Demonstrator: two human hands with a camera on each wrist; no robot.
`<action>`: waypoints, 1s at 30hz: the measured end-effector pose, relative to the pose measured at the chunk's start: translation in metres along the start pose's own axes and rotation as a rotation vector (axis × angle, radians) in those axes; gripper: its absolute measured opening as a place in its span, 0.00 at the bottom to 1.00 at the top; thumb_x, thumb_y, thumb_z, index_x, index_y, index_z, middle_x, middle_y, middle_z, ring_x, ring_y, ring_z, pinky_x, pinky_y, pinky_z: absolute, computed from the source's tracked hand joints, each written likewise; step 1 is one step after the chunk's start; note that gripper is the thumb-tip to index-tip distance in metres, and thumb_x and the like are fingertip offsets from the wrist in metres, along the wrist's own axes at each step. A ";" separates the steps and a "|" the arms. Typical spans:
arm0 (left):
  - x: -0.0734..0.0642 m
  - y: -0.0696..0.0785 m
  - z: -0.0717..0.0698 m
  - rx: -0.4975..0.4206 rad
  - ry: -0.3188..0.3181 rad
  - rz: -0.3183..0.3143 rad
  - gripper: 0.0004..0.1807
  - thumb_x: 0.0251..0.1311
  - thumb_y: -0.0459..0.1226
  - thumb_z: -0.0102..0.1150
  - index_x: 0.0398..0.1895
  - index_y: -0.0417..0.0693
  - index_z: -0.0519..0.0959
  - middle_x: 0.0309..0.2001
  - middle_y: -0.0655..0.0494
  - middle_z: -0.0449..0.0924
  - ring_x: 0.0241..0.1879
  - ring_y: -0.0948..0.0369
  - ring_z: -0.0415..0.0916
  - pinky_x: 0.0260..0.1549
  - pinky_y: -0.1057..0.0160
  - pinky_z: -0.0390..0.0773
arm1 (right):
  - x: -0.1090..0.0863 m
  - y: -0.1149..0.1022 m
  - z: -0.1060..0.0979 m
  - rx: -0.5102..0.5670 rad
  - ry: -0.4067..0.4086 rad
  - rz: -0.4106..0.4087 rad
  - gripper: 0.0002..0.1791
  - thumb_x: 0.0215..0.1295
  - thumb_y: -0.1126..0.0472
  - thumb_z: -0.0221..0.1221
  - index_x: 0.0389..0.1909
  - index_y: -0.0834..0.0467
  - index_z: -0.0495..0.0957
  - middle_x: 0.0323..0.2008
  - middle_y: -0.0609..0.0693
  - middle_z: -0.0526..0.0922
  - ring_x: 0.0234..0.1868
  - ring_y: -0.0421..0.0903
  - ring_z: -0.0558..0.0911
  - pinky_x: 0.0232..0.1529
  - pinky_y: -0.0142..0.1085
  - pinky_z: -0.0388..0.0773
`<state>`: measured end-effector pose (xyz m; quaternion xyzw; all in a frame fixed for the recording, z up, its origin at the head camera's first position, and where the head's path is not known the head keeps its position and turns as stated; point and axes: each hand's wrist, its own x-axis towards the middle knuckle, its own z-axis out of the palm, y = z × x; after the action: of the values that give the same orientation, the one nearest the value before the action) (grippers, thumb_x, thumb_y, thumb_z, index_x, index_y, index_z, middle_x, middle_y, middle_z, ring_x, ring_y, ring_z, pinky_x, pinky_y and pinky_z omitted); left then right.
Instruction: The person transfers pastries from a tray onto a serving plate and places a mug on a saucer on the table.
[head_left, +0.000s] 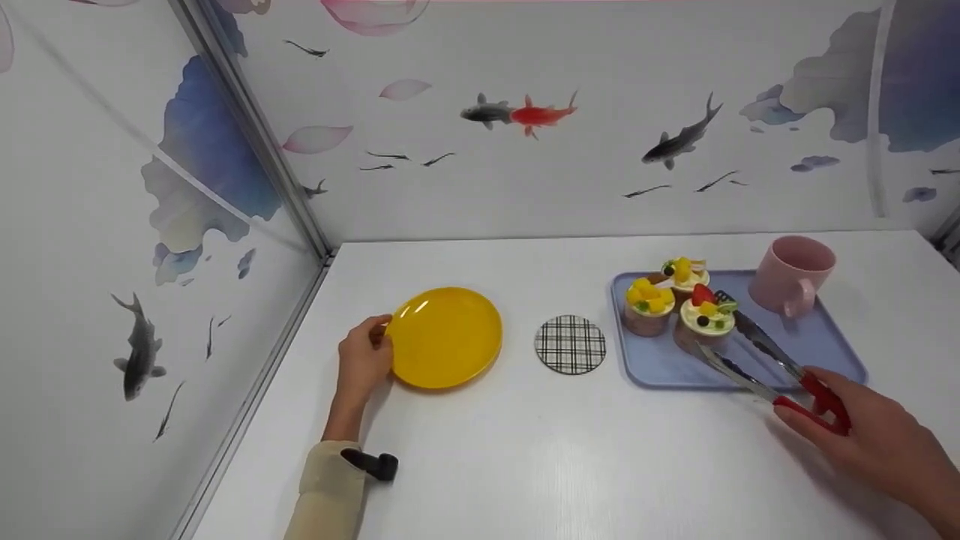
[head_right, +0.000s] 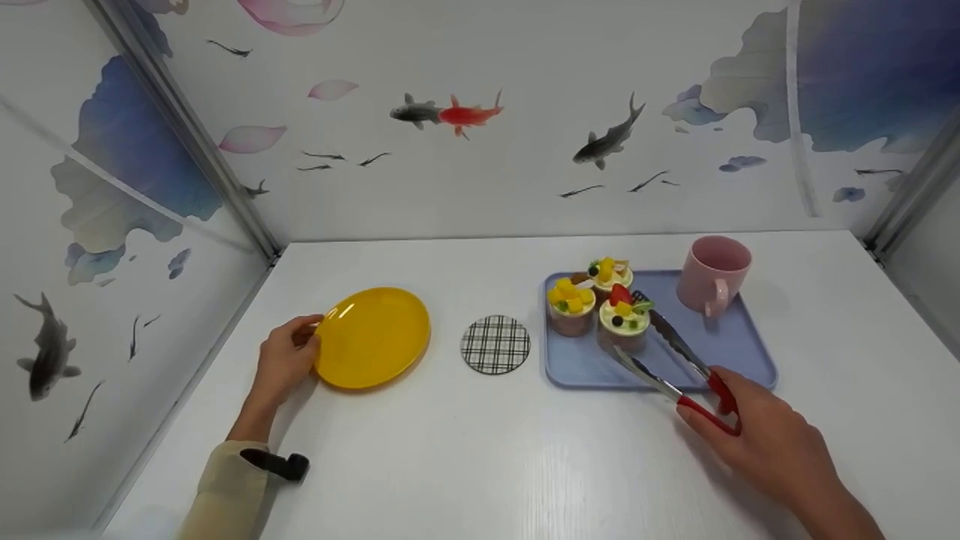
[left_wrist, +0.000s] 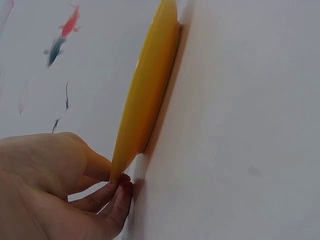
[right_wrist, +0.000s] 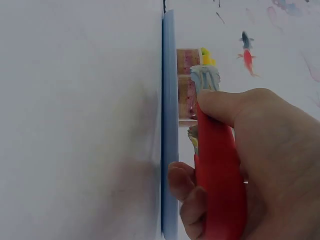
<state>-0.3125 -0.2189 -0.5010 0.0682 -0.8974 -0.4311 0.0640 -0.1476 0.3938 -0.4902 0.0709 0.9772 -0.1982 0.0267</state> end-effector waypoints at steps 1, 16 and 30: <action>0.000 0.000 0.000 0.000 0.001 0.000 0.22 0.69 0.31 0.53 0.65 0.49 0.75 0.55 0.47 0.80 0.53 0.53 0.77 0.59 0.55 0.78 | 0.002 -0.001 0.001 -0.003 0.003 -0.005 0.55 0.46 0.31 0.71 0.64 0.65 0.65 0.52 0.72 0.75 0.40 0.65 0.78 0.28 0.51 0.85; -0.003 0.000 0.000 -0.008 0.020 0.040 0.20 0.70 0.31 0.52 0.63 0.47 0.76 0.54 0.48 0.81 0.52 0.54 0.78 0.57 0.55 0.79 | 0.025 -0.011 0.005 0.007 0.141 -0.061 0.56 0.47 0.27 0.68 0.61 0.70 0.71 0.41 0.68 0.80 0.34 0.53 0.75 0.23 0.39 0.80; -0.001 -0.001 0.002 -0.018 0.006 0.001 0.20 0.70 0.32 0.53 0.63 0.49 0.76 0.54 0.49 0.80 0.52 0.54 0.78 0.58 0.55 0.79 | 0.024 -0.009 0.005 0.037 0.056 0.005 0.62 0.46 0.22 0.64 0.69 0.67 0.67 0.37 0.60 0.80 0.35 0.51 0.73 0.21 0.33 0.74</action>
<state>-0.3121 -0.2182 -0.5031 0.0686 -0.8934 -0.4389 0.0672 -0.1730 0.3868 -0.4935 0.0794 0.9736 -0.2139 -0.0012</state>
